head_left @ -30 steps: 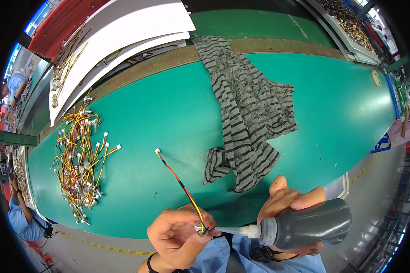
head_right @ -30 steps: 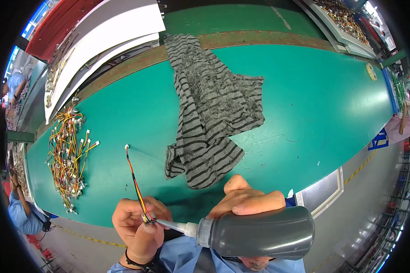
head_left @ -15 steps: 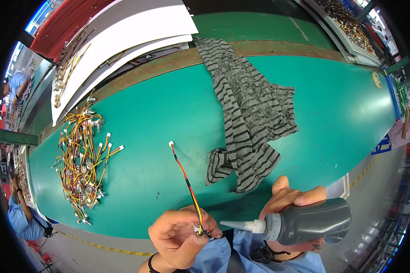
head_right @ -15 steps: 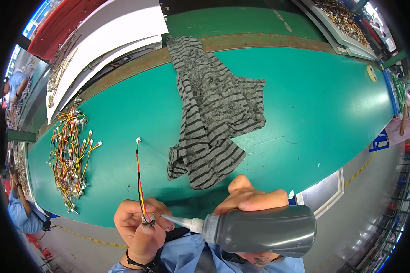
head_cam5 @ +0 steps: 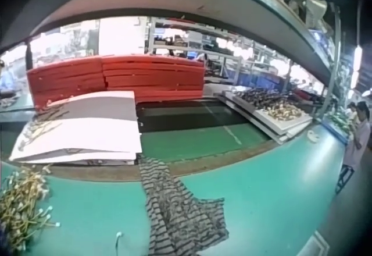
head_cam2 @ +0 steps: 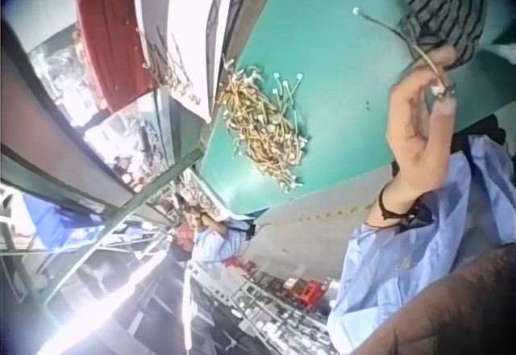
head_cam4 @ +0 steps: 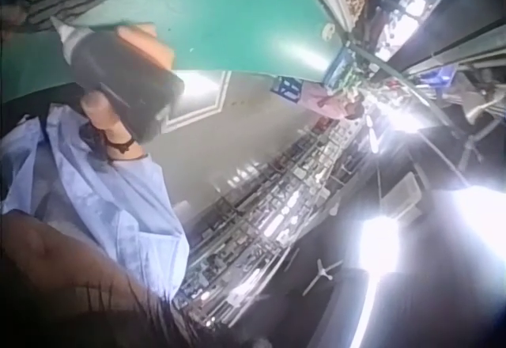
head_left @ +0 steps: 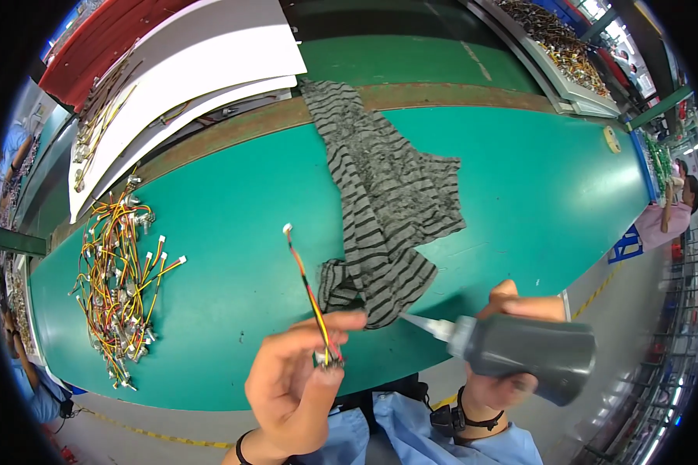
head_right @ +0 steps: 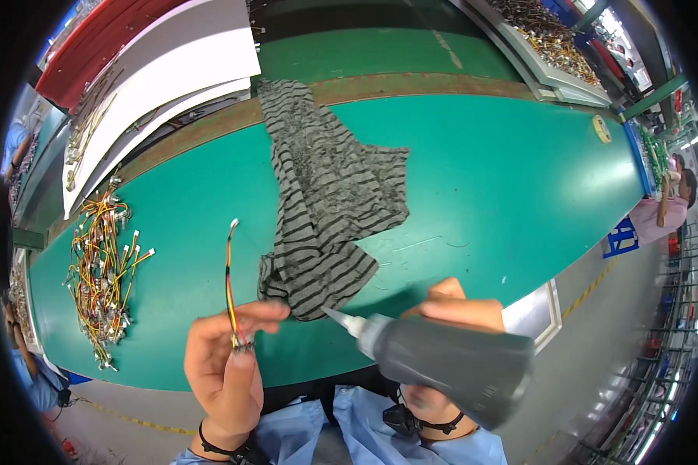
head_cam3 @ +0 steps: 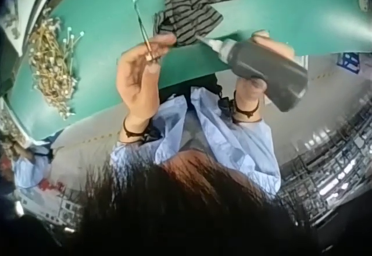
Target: The person picks up a wire assembly from a pile, applies glue to the component at the end using a squeeze bottle, and places it on a white board. This process is repeated for several assemblies, with the person occasionally wiping the glue bottle tip with a cloth.
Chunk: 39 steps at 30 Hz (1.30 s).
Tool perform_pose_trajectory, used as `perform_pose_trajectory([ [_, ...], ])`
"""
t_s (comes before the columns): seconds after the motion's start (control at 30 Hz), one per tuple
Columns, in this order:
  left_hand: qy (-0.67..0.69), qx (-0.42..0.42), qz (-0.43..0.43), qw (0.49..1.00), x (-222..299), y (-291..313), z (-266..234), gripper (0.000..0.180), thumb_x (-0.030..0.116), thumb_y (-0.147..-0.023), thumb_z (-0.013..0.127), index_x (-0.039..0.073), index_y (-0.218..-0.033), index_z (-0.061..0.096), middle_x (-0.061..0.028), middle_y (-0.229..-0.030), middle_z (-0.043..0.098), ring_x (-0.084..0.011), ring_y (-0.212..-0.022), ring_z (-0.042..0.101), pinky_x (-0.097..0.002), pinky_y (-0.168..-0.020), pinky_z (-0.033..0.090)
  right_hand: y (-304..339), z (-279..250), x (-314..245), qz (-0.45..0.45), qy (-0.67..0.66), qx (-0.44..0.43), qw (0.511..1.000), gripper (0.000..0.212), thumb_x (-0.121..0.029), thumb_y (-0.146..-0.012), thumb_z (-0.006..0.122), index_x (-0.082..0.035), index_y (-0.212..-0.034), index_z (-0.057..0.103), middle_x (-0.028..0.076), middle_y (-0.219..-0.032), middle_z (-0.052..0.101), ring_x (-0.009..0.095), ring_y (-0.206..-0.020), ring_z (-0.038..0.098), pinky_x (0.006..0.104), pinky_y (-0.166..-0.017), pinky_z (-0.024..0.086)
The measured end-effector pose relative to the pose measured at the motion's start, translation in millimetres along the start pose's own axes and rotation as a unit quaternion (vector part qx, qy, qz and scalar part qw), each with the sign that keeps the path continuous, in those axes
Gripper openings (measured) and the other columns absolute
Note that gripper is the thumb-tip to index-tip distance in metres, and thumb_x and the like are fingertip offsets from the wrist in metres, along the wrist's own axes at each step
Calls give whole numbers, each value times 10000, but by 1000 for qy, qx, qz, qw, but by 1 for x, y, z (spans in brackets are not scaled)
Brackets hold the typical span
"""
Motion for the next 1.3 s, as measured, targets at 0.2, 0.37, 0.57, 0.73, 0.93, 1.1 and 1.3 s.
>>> perform_pose_trajectory([
  [0.2,-154,-76,-28,985,-10,-4,20,250,-40,-886,496,-18,-1125,425,-272,-1137,624,-280,-1044,608,-354,-893,386,-22,26,1,-53,178,-188,964,473,-328,-688,831,0,-949,611,39,-777,617,173,-695,602,311,-587,376],
  [0.37,-292,-99,-16,951,-11,-5,26,254,-41,-881,491,-4,-1122,420,-215,-1093,664,-296,-1043,617,-382,-939,323,-38,36,-14,7,319,-317,893,391,-271,-637,849,-37,-866,635,29,-824,643,148,-723,596,317,-600,412],
  [0.57,-263,-103,-17,959,-11,-5,23,214,-33,-922,417,-35,-1136,422,-236,-1179,602,-312,-1089,576,-387,-965,401,-42,21,-36,-91,413,-294,857,455,-341,-675,817,-17,-906,598,89,-866,592,184,-723,538,305,-655,397],
  [0.73,-94,-52,-25,994,-6,-3,8,222,-33,-897,504,-54,-1118,517,-183,-1097,636,-229,-947,557,-352,-876,423,-34,-13,-20,52,89,-43,994,649,-595,-740,695,-45,-1014,488,9,-648,471,143,-674,457,346,-674,357],
  [0.93,78,-39,-41,995,6,9,-3,254,-2,-928,496,-58,-1174,523,-141,-1082,581,-197,-965,554,-359,-877,446,9,22,-4,135,-175,-59,974,670,-706,-764,579,-103,-991,394,16,-612,440,127,-600,358,343,-707,299],
  [1.1,217,-40,-62,973,12,17,-2,267,6,-939,484,-66,-1195,514,-148,-1069,555,-211,-977,569,-378,-895,457,32,54,4,161,-263,-65,949,671,-756,-766,519,-143,-981,355,9,-593,419,125,-566,299,350,-724,269],
  [1.3,194,19,-81,978,19,18,-1,263,109,-894,566,-55,-1098,548,-149,-943,550,-251,-861,552,-394,-780,460,36,57,11,157,-276,-58,947,670,-772,-773,489,-150,-980,350,0,-591,413,124,-563,291,352,-743,263],
])
Point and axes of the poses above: each hand's wrist, its own y-axis away from the middle knuckle, its own z-axis out of the palm, x = y × z, the point moved 5 cm from there along -y, towards the middle knuckle
